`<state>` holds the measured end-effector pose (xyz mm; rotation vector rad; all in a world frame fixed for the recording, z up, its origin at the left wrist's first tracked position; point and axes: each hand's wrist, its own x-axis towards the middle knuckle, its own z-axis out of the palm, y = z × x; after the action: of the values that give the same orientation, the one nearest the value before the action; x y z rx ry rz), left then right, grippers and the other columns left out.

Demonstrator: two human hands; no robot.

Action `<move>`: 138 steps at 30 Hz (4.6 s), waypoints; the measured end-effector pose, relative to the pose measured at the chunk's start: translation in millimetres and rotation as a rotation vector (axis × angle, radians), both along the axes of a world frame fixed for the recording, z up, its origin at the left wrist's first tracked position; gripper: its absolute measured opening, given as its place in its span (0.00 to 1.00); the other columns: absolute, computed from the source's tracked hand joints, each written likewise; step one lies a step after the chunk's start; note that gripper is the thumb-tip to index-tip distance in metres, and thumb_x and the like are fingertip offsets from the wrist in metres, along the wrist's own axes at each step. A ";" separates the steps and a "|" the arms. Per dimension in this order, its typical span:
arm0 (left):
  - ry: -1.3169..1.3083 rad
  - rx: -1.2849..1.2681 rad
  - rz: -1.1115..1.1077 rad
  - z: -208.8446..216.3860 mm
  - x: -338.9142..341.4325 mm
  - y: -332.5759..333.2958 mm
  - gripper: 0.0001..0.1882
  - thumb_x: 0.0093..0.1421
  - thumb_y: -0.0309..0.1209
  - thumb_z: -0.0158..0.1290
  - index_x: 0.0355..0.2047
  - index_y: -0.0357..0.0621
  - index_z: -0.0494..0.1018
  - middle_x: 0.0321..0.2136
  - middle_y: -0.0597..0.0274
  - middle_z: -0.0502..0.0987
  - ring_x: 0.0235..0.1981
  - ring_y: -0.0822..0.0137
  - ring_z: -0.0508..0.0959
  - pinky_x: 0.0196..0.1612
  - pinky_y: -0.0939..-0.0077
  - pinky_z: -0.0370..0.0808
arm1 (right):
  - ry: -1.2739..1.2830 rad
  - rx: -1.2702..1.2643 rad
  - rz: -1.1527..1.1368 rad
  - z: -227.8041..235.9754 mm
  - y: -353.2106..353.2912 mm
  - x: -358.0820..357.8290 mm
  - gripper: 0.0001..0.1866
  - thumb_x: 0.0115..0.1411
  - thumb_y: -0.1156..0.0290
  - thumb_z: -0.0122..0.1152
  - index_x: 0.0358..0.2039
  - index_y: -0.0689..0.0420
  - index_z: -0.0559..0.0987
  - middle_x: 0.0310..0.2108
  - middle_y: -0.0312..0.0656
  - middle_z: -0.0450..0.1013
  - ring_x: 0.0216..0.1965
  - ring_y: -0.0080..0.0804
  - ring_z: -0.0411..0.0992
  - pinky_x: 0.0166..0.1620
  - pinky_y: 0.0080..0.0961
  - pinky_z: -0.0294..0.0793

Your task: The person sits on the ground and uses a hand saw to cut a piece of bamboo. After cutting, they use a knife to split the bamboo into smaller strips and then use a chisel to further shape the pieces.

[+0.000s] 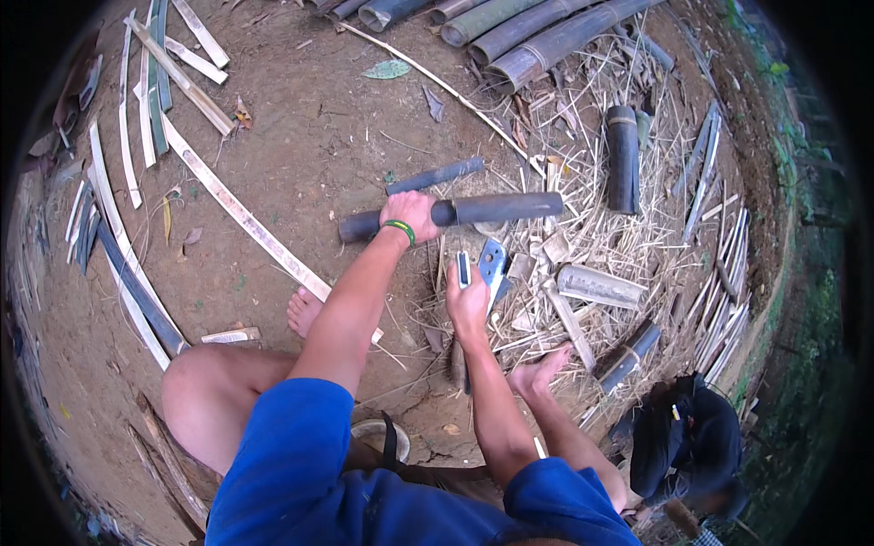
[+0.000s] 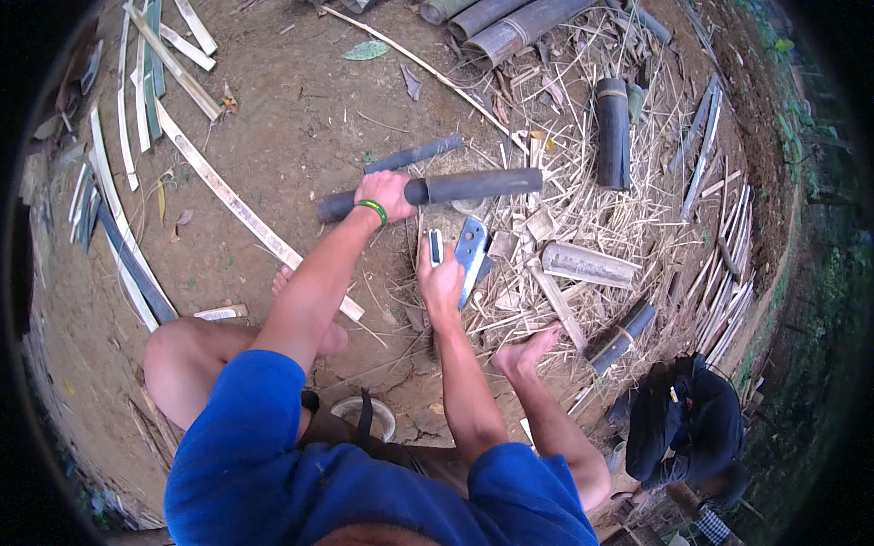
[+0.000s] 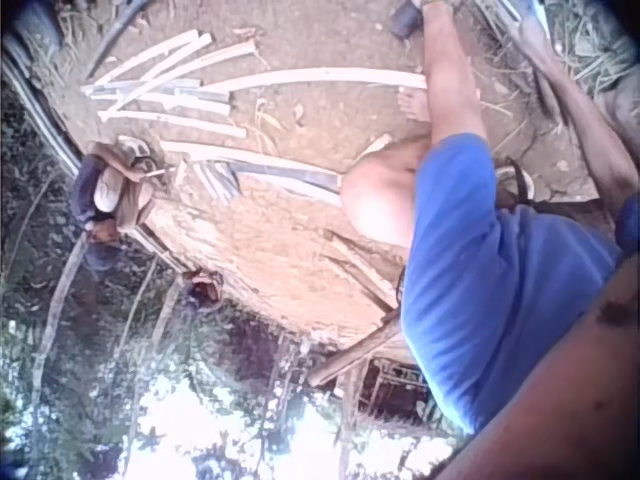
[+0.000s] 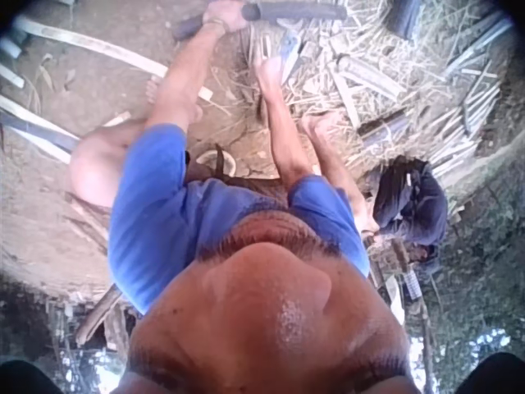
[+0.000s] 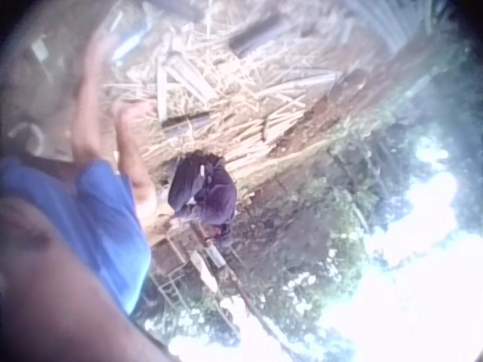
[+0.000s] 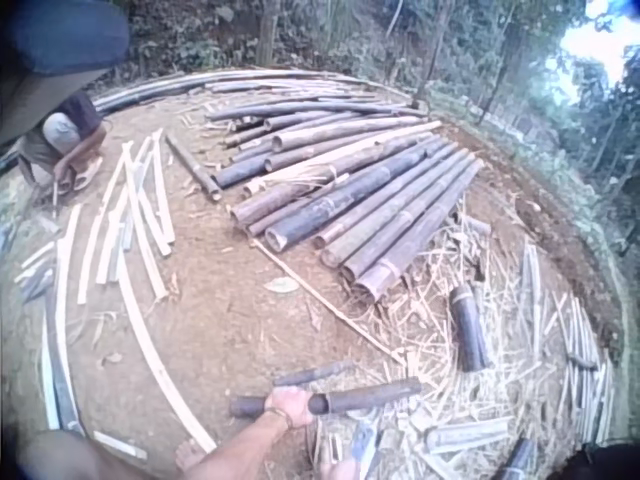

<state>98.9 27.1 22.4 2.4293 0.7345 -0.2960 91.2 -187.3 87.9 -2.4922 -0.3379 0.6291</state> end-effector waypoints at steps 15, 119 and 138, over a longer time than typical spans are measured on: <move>-0.122 0.088 -0.038 4.9 -16.9 -7.9 0.24 0.43 0.42 0.65 0.41 0.46 0.80 0.37 0.48 0.84 0.41 0.47 0.84 0.47 0.54 0.81 | -0.021 0.104 0.009 -4.9 18.3 10.8 0.22 0.66 0.54 0.61 0.36 0.66 0.82 0.28 0.65 0.78 0.35 0.64 0.79 0.40 0.52 0.76; -0.031 0.090 -0.021 -4.9 -8.0 -22.0 0.18 0.47 0.33 0.63 0.40 0.44 0.78 0.37 0.49 0.84 0.39 0.50 0.85 0.44 0.57 0.82 | -0.019 0.181 -0.043 0.5 -56.9 -46.1 0.22 0.65 0.56 0.61 0.38 0.67 0.82 0.29 0.60 0.79 0.32 0.57 0.80 0.40 0.46 0.76; 0.019 0.078 -0.024 -1.0 1.4 -16.4 0.17 0.47 0.33 0.60 0.39 0.45 0.80 0.35 0.46 0.84 0.40 0.47 0.84 0.46 0.54 0.81 | -0.057 0.092 -0.045 -5.8 -28.1 -20.5 0.20 0.65 0.56 0.62 0.39 0.65 0.82 0.28 0.60 0.79 0.32 0.55 0.81 0.38 0.44 0.77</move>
<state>100.3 10.7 21.4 2.5139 0.7377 -0.3054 70.7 -215.4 82.1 -2.4256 -0.3245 0.5141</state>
